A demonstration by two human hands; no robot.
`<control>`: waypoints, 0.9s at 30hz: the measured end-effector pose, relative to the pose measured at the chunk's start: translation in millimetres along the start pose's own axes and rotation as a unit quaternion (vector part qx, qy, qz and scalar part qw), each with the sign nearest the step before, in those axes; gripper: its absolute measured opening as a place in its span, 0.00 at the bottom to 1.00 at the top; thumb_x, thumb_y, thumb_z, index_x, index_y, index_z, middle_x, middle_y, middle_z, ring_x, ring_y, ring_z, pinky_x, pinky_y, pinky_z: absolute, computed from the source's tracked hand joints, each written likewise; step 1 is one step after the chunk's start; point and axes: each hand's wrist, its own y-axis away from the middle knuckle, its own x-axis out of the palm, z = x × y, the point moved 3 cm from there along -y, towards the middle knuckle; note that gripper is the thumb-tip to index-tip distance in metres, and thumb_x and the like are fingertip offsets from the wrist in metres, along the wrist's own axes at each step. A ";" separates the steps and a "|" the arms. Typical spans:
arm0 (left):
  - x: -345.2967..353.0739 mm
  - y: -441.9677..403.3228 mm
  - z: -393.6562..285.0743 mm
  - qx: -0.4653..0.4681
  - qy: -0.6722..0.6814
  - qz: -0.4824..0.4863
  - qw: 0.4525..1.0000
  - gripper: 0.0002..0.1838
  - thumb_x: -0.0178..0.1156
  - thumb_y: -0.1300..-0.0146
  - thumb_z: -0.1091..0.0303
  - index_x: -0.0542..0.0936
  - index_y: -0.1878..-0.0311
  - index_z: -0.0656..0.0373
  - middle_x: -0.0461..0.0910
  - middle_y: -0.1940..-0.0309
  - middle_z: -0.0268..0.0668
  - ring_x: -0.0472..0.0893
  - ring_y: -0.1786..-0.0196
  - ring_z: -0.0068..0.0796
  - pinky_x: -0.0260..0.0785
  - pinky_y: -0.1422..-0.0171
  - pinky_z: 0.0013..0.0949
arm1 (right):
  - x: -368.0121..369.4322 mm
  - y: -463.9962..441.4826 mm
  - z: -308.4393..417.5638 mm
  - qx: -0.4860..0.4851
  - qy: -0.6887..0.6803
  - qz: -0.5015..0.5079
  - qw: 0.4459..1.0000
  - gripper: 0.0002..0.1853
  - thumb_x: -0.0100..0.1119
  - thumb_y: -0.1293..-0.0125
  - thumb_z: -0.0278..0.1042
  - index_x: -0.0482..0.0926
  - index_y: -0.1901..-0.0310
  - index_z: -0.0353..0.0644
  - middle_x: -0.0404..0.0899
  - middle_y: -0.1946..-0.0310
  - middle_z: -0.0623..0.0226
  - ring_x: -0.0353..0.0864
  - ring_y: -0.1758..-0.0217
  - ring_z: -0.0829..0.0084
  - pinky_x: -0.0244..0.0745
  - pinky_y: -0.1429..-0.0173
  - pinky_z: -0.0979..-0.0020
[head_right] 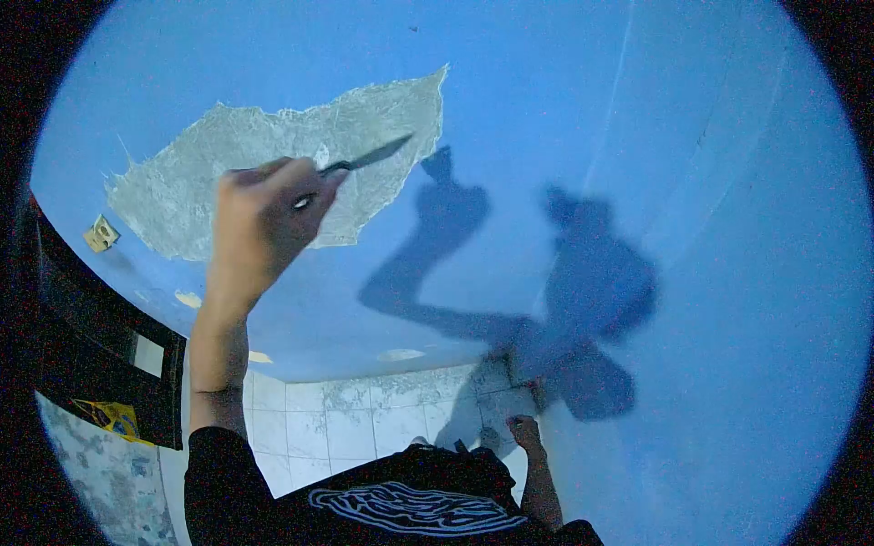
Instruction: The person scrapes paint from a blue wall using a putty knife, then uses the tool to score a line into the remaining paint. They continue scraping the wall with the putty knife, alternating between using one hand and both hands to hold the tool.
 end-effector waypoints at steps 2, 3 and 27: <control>8.1 -4.6 1.6 -0.008 0.016 0.007 1.000 0.02 0.58 0.43 0.73 0.75 0.69 0.60 0.77 0.78 0.47 0.79 0.75 0.50 0.71 0.70 0.48 | 6.2 -5.9 -9.1 -0.087 0.062 0.003 0.994 0.17 0.64 0.38 0.47 0.86 0.61 0.40 0.86 0.67 0.60 0.86 0.63 0.64 0.78 0.52 0.64; 52.5 -5.5 16.8 0.054 -0.045 0.042 0.997 0.02 0.57 0.43 0.74 0.76 0.68 0.61 0.77 0.78 0.47 0.80 0.74 0.50 0.72 0.70 0.47 | 9.6 -2.3 -17.0 -0.085 0.062 0.004 0.994 0.17 0.64 0.38 0.47 0.86 0.61 0.40 0.86 0.67 0.60 0.86 0.63 0.64 0.78 0.52 0.64; 51.3 -3.5 25.5 0.069 -0.040 0.061 0.995 0.04 0.58 0.42 0.71 0.78 0.68 0.60 0.78 0.79 0.50 0.80 0.72 0.54 0.73 0.66 0.49 | 57.0 47.3 -59.6 -0.090 0.202 0.094 0.971 0.22 0.59 0.36 0.53 0.85 0.61 0.38 0.85 0.70 0.56 0.86 0.65 0.61 0.78 0.55 0.59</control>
